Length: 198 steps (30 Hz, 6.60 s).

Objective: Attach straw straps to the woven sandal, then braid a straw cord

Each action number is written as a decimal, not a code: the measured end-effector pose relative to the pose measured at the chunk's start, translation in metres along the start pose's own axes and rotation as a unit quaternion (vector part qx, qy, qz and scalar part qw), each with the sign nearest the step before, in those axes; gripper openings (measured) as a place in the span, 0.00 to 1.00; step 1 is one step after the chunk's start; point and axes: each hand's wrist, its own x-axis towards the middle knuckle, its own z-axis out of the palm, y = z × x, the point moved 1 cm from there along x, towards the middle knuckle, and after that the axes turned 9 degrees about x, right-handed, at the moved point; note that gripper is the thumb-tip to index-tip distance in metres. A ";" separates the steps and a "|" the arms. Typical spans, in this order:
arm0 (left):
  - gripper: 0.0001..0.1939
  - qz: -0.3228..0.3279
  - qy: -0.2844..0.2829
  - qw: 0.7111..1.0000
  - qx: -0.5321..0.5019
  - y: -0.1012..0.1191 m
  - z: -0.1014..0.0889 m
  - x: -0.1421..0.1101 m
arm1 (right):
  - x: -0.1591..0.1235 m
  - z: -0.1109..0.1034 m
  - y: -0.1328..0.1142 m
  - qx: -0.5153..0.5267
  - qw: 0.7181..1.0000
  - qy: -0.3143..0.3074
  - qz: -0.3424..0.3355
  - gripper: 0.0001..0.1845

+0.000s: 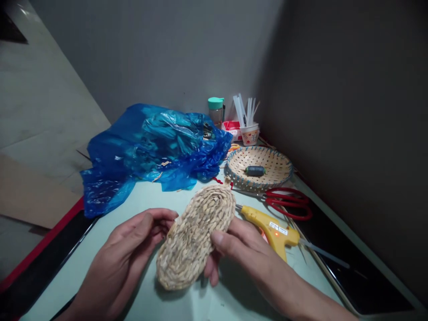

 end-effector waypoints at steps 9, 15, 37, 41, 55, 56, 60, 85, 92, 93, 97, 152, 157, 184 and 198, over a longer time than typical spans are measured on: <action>0.14 0.022 0.104 0.992 0.067 -0.003 -0.009 0.007 | 0.000 -0.002 0.009 0.159 0.986 -0.047 -0.004 0.15; 0.03 0.009 0.100 0.983 0.151 -0.002 -0.008 0.009 | -0.004 0.000 0.008 0.131 0.991 -0.033 -0.002 0.14; 0.06 0.060 0.089 0.975 0.195 0.001 0.006 -0.008 | -0.010 0.007 -0.014 -0.115 0.993 0.006 -0.034 0.20; 0.07 0.078 0.142 0.962 0.221 0.004 0.005 -0.009 | -0.014 0.006 -0.020 -0.255 0.965 0.034 -0.051 0.19; 0.09 0.284 0.015 0.922 0.261 0.012 -0.009 -0.009 | -0.015 0.001 -0.016 -0.341 0.929 0.046 -0.137 0.15; 0.09 0.281 0.008 0.924 0.260 0.011 -0.009 -0.010 | -0.015 0.001 -0.015 -0.334 0.931 0.047 -0.141 0.15; 0.10 0.308 -0.007 0.915 0.259 0.006 -0.008 -0.013 | -0.013 0.002 -0.016 -0.299 0.940 0.053 -0.153 0.13; 0.12 0.310 -0.018 0.926 0.216 0.001 -0.001 -0.018 | -0.003 0.020 -0.013 -0.207 0.968 -0.028 -0.139 0.17; 0.10 0.307 -0.006 0.920 0.244 0.003 0.000 -0.016 | -0.003 0.021 -0.017 -0.243 0.955 -0.081 -0.148 0.27; 0.09 0.305 -0.005 0.922 0.239 0.003 0.000 -0.016 | -0.004 0.021 -0.017 -0.235 0.957 -0.082 -0.147 0.27; 0.09 0.298 0.000 0.929 0.218 0.004 0.002 -0.019 | -0.005 0.019 -0.021 -0.233 0.961 -0.075 -0.128 0.20; 0.14 0.143 0.127 0.970 0.152 0.009 -0.025 0.001 | -0.007 0.018 -0.015 0.179 0.974 -0.122 -0.060 0.22; 0.14 0.096 0.113 0.984 0.099 0.014 -0.018 -0.002 | -0.007 0.015 -0.017 0.141 0.983 -0.102 -0.062 0.22; 0.19 0.414 -0.130 0.846 0.310 0.008 0.007 -0.017 | -0.020 0.014 -0.047 -0.307 0.938 -0.003 -0.160 0.05; 0.17 0.390 -0.175 0.829 0.359 0.003 0.006 -0.024 | -0.017 0.015 -0.037 -0.328 0.931 0.019 -0.160 0.06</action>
